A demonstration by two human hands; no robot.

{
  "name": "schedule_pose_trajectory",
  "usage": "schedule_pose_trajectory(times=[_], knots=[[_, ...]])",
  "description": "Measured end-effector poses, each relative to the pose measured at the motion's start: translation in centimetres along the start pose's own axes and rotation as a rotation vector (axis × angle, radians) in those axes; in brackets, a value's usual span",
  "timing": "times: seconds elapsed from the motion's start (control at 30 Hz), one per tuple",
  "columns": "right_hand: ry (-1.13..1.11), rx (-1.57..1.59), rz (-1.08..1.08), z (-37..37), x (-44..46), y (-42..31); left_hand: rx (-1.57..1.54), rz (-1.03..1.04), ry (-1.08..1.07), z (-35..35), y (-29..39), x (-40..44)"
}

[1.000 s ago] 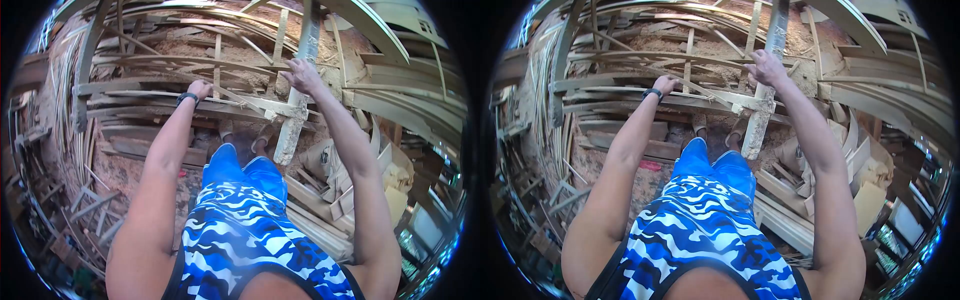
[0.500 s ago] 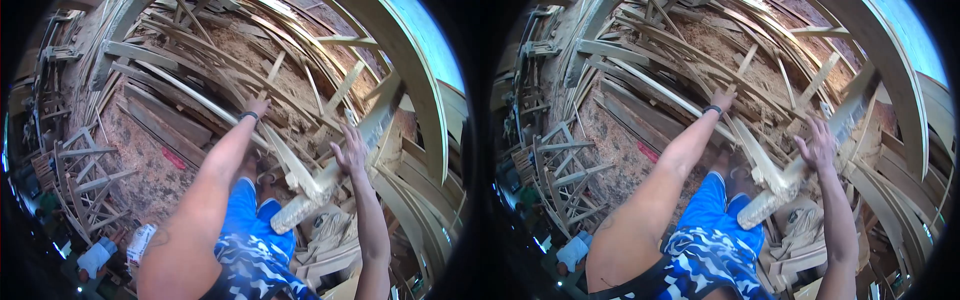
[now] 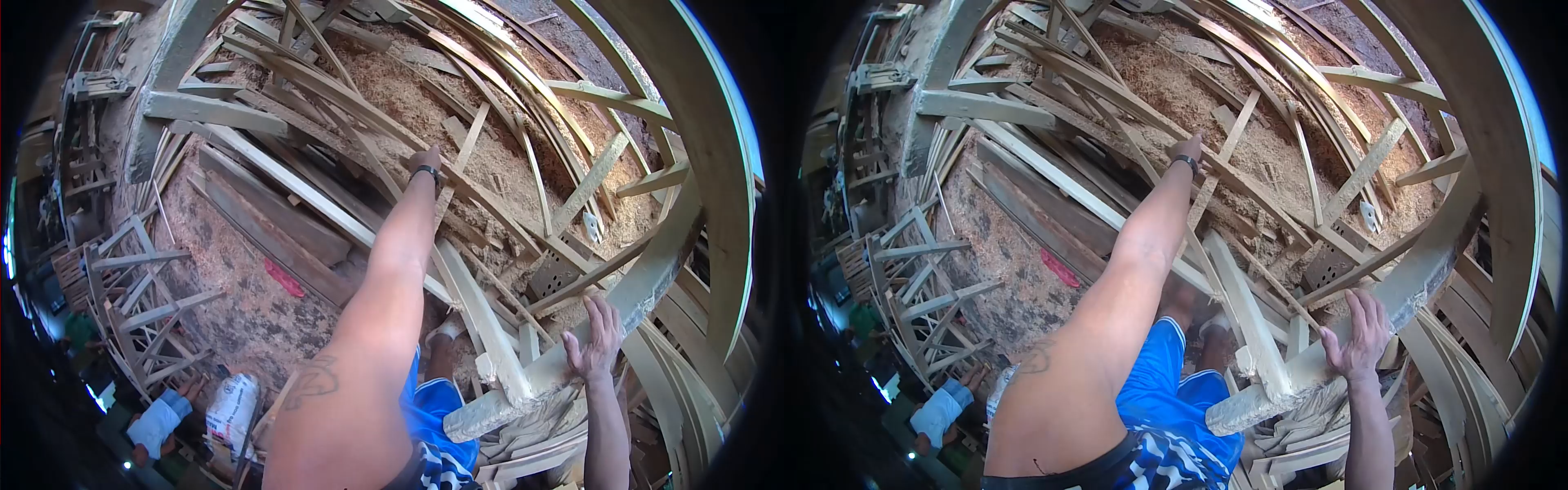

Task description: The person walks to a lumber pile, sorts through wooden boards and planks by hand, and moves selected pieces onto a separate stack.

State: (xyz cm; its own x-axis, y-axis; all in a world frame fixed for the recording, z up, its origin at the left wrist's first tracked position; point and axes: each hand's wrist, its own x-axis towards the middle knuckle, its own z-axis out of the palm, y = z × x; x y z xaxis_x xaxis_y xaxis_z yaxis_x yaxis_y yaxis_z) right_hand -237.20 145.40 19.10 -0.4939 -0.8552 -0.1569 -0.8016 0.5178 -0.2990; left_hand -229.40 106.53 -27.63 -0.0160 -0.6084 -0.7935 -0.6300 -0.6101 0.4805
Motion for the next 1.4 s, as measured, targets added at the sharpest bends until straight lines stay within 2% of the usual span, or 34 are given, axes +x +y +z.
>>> schedule_pose_trajectory(times=[0.03, 0.13, 0.27, 0.33, 0.37, 0.43, 0.47, 0.53, 0.63, 0.73, 0.77, 0.87, 0.93, 0.97, 1.03, 1.07, 1.1, 1.17, 1.2, 1.3, 1.37, 1.4], knots=[[-0.002, 0.002, -0.001, 0.0, -0.2, 0.0, -0.039, 0.023, -0.005, 0.0, -0.8, 0.8], [-0.01, -0.014, 0.0, -0.2, 0.0, -0.2, -0.472, 0.102, -0.105, -4.9, 4.1, -12.6], [-0.025, -0.035, 0.008, -0.3, 0.2, -0.5, -0.554, 0.238, -0.141, -8.4, 2.4, -15.0], [-0.027, -0.033, 0.01, -0.2, 0.3, -0.6, -0.681, 0.108, -0.316, -11.7, 4.5, -19.1], [-0.04, -0.04, 0.021, -0.3, 0.2, -0.5, -0.683, 0.112, -0.314, -11.7, 4.2, -19.3], [-0.039, -0.047, 0.024, -0.3, 0.3, -0.6, -1.167, -0.224, -0.363, -10.7, 2.5, -18.5], [-0.042, -0.052, 0.027, -0.3, 0.3, -0.7, -1.22, -0.222, -0.396, -10.5, 2.3, -19.0], [-0.048, -0.057, 0.033, -0.3, 0.3, -1.0, -1.237, -0.207, -0.346, -10.3, 1.9, -19.9], [-0.044, -0.068, 0.032, -0.5, 0.5, -1.1, -1.159, -0.221, -0.21, -10.9, 5.2, -25.0], [-0.036, -0.07, 0.032, -0.5, 0.5, -1.1, -1.17, -0.084, -0.202, -11.4, 6.7, -27.0], [-0.047, -0.067, 0.038, -0.6, 0.3, -1.0, -1.157, -0.094, -0.329, -12.0, 6.9, -26.9], [-0.047, -0.05, 0.063, -0.6, 0.0, -1.0, -1.074, 0.025, -0.32, -14.0, 8.7, -25.6], [-0.027, -0.049, 0.056, -0.5, 0.2, -1.0, -1.167, 0.096, -0.323, -15.0, 8.8, -22.0], [-0.025, -0.055, 0.057, -0.6, 0.2, -1.1, -1.358, 0.165, -0.368, -15.8, 8.7, -19.6], [-0.025, -0.066, 0.055, -0.7, 0.1, -1.1, -1.37, 0.087, -0.212, -17.7, 10.3, -19.0], [-0.012, -0.054, 0.054, -0.6, 0.1, -1.1, -1.215, 0.115, -0.374, -18.4, 9.4, -18.7], [0.001, -0.041, 0.049, -0.6, -0.1, -1.2, -1.222, 0.008, -0.407, -18.0, 10.1, -20.8], [-0.011, -0.037, 0.045, -0.8, -0.3, -1.3, -1.208, -0.066, -0.555, -17.6, 9.9, -24.0], [-0.007, -0.04, 0.053, -0.6, -0.5, -1.2, -1.239, -0.026, -0.62, -17.0, 9.0, -24.0], [0.02, -0.046, 0.04, -0.5, -0.7, -1.1, -1.209, 0.032, -0.57, -16.9, 8.2, -24.7], [0.039, -0.048, 0.013, -0.2, -0.8, -0.7, -1.297, 0.029, -0.532, -18.0, 8.7, -26.1], [0.057, -0.039, 0.0, 0.0, -0.9, -0.5, -1.319, 0.105, -0.526, -18.7, 9.4, -27.5]])
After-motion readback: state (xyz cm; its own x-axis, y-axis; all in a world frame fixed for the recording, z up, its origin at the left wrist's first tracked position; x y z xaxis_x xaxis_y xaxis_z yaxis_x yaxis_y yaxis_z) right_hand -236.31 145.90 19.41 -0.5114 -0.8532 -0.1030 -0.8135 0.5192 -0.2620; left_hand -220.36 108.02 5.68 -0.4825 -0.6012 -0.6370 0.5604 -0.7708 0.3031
